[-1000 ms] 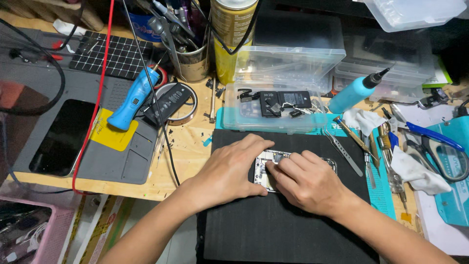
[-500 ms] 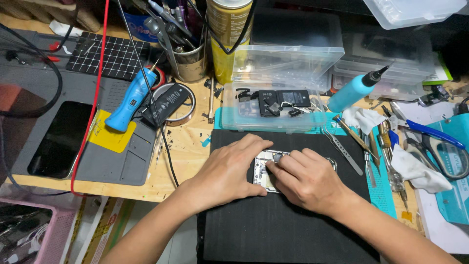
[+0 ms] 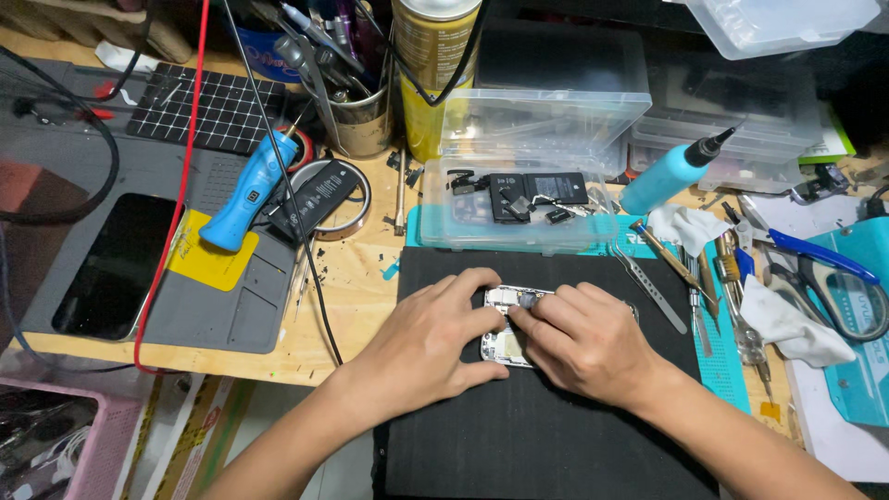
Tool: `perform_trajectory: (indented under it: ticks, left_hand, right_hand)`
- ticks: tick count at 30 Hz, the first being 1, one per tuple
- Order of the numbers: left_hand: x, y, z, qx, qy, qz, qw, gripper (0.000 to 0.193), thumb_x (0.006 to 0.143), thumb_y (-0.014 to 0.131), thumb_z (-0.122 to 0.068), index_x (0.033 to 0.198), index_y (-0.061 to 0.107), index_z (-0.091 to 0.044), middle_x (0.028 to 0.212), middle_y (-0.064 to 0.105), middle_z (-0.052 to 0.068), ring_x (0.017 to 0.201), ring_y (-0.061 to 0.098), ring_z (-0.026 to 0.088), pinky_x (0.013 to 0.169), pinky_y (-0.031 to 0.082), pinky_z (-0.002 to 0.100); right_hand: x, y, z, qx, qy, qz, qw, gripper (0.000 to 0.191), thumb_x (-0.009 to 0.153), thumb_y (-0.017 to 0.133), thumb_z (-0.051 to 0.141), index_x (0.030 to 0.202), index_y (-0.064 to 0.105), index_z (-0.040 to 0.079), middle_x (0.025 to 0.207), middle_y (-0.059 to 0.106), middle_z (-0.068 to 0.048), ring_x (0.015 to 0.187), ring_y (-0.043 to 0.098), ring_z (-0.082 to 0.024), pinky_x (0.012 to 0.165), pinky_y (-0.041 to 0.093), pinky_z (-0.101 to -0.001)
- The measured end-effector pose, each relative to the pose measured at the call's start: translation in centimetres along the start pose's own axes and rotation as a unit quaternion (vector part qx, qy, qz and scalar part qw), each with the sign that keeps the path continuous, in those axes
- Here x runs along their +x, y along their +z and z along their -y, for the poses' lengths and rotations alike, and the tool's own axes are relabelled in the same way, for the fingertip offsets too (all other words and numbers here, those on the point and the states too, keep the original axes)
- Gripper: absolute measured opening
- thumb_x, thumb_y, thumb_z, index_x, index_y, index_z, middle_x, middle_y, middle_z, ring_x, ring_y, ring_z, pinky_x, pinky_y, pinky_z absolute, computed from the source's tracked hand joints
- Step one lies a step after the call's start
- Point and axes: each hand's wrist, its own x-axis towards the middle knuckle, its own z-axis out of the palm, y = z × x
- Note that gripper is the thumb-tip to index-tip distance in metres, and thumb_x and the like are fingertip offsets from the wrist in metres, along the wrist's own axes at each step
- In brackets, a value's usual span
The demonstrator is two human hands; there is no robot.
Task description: The person repairs a disassembled smartphone at a workbench. They remove and reposition internal components by hand, use a screwdriver to drive small screws, pick parts with tweezers, and press the phone frame and midplate together while working on the black mat.
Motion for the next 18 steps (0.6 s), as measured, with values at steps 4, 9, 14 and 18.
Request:
perform_trajectory:
  ticks: [4,9,14,18]
  left_hand:
    - [-0.47,0.41,-0.22,0.043,0.032,-0.005,0.999,0.044,0.076,0.083,-0.029,0.11,0.07,-0.006,0.129,0.058,0.016,0.109,0.059,0.034,0.092,0.049,0.045]
    - [-0.63,0.63,-0.3,0.059,0.023,0.011,0.998,0.045,0.079,0.081,-0.03,0.114,0.07,-0.004,0.13,0.059,0.015,0.108,0.058,0.033,0.09,0.048,0.044]
    - [-0.57,0.69,-0.36,0.058,0.021,0.001,0.998,0.047,0.079,0.081,-0.029,0.116,0.07,-0.003,0.129,0.06,0.015,0.108,0.058,0.033,0.09,0.048,0.044]
    - [-0.57,0.69,-0.42,0.059,0.019,-0.002,0.998,0.048,0.078,0.082,-0.029,0.117,0.07,-0.003,0.129,0.06,0.015,0.108,0.058,0.033,0.089,0.048,0.044]
  right_hand:
    - [0.07,0.11,-0.07,-0.004,-0.002,0.0,1.0,0.039,0.07,0.083,0.01,0.107,0.072,0.001,0.084,0.059,-0.005,0.068,0.058,-0.022,0.058,0.044,-0.0368]
    - [0.0,-0.09,0.03,-0.013,-0.003,-0.006,1.0,0.041,0.069,0.082,0.01,0.107,0.072,0.001,0.082,0.058,-0.004,0.067,0.057,-0.022,0.057,0.044,-0.0363]
    - [0.09,-0.02,-0.03,-0.011,-0.017,0.0,1.0,0.039,0.072,0.081,0.009,0.109,0.072,0.001,0.083,0.059,-0.004,0.068,0.056,-0.021,0.058,0.043,-0.0366]
    - [0.18,0.2,-0.06,-0.008,-0.021,0.004,1.0,0.039,0.072,0.081,0.009,0.109,0.071,0.0,0.084,0.059,-0.004,0.069,0.056,-0.022,0.058,0.042,-0.0369]
